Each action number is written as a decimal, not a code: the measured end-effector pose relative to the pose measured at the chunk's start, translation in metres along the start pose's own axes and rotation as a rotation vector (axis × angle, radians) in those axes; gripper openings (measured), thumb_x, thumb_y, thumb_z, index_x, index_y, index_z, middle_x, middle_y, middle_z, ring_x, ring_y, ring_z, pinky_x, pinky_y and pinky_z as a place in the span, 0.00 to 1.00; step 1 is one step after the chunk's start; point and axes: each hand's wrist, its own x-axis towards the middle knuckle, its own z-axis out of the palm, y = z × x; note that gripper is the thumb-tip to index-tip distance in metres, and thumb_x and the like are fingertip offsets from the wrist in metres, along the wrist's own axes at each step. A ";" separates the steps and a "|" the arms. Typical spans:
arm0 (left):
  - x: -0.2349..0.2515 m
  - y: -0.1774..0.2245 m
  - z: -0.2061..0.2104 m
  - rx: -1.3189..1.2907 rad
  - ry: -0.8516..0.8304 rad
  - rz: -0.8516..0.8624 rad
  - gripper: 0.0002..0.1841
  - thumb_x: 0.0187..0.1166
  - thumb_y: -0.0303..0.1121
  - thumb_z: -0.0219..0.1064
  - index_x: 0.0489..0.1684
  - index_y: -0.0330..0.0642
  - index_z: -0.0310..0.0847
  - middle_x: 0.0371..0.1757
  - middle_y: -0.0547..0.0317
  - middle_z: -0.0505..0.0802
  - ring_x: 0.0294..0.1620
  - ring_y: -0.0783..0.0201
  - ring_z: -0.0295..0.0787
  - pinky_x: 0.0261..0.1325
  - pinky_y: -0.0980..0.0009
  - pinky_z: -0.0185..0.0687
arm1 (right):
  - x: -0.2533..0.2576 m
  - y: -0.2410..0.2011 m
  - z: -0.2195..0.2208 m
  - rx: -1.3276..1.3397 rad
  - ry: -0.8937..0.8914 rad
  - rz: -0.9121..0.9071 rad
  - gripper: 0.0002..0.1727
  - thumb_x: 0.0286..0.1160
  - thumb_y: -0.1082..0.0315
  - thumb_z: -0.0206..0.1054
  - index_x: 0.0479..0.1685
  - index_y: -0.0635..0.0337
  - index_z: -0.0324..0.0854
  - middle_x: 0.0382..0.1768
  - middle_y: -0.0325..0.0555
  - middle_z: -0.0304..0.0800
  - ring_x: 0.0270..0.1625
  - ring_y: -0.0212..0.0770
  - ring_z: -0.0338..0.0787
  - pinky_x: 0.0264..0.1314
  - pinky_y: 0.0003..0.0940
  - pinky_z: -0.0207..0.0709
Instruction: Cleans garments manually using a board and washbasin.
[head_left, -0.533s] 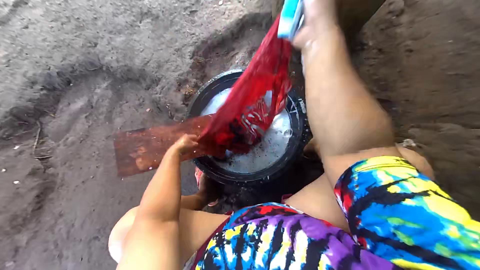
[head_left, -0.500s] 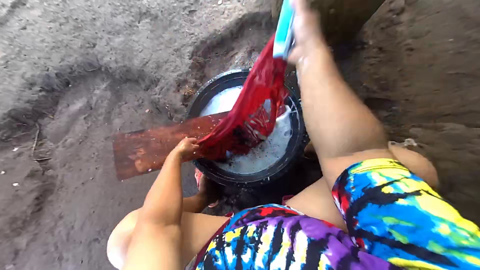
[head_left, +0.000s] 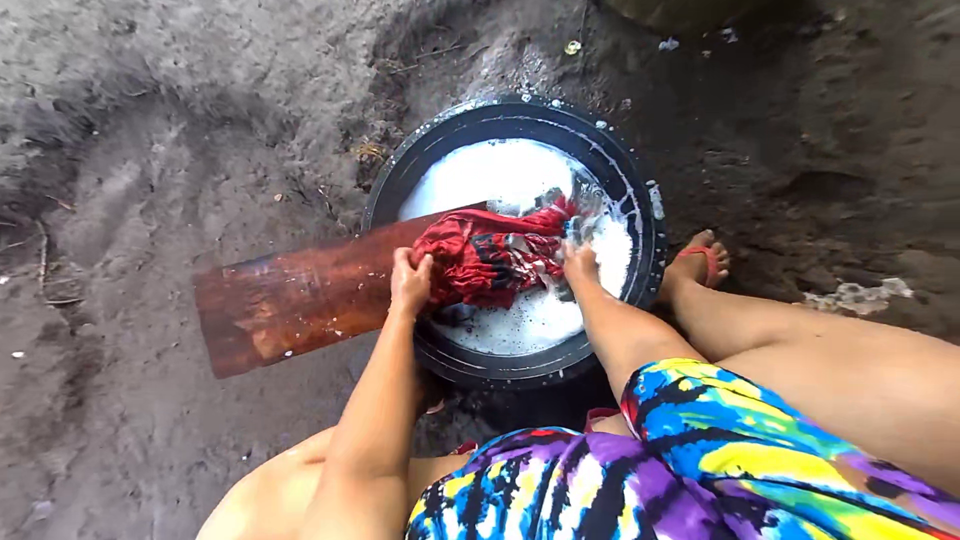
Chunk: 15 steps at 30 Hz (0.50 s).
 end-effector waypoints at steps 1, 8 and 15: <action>0.000 -0.006 0.001 -0.215 0.093 -0.013 0.26 0.89 0.39 0.60 0.76 0.28 0.66 0.65 0.33 0.86 0.67 0.47 0.86 0.72 0.48 0.80 | -0.002 -0.012 0.004 -0.003 0.046 -0.013 0.39 0.90 0.46 0.56 0.87 0.71 0.60 0.78 0.78 0.72 0.78 0.74 0.77 0.79 0.69 0.69; 0.007 0.001 -0.048 0.280 0.311 -0.133 0.26 0.91 0.44 0.56 0.78 0.33 0.69 0.69 0.29 0.85 0.72 0.33 0.84 0.69 0.33 0.77 | -0.124 -0.137 0.116 -0.225 -0.188 -0.766 0.42 0.79 0.44 0.65 0.94 0.44 0.59 0.83 0.68 0.70 0.85 0.69 0.69 0.83 0.69 0.64; 0.013 -0.024 -0.041 0.665 0.191 -0.176 0.19 0.91 0.41 0.54 0.67 0.38 0.79 0.62 0.32 0.90 0.64 0.32 0.89 0.56 0.30 0.81 | -0.051 -0.103 0.093 -0.464 -0.205 -0.671 0.37 0.85 0.43 0.58 0.94 0.36 0.58 0.79 0.70 0.74 0.77 0.70 0.79 0.72 0.70 0.75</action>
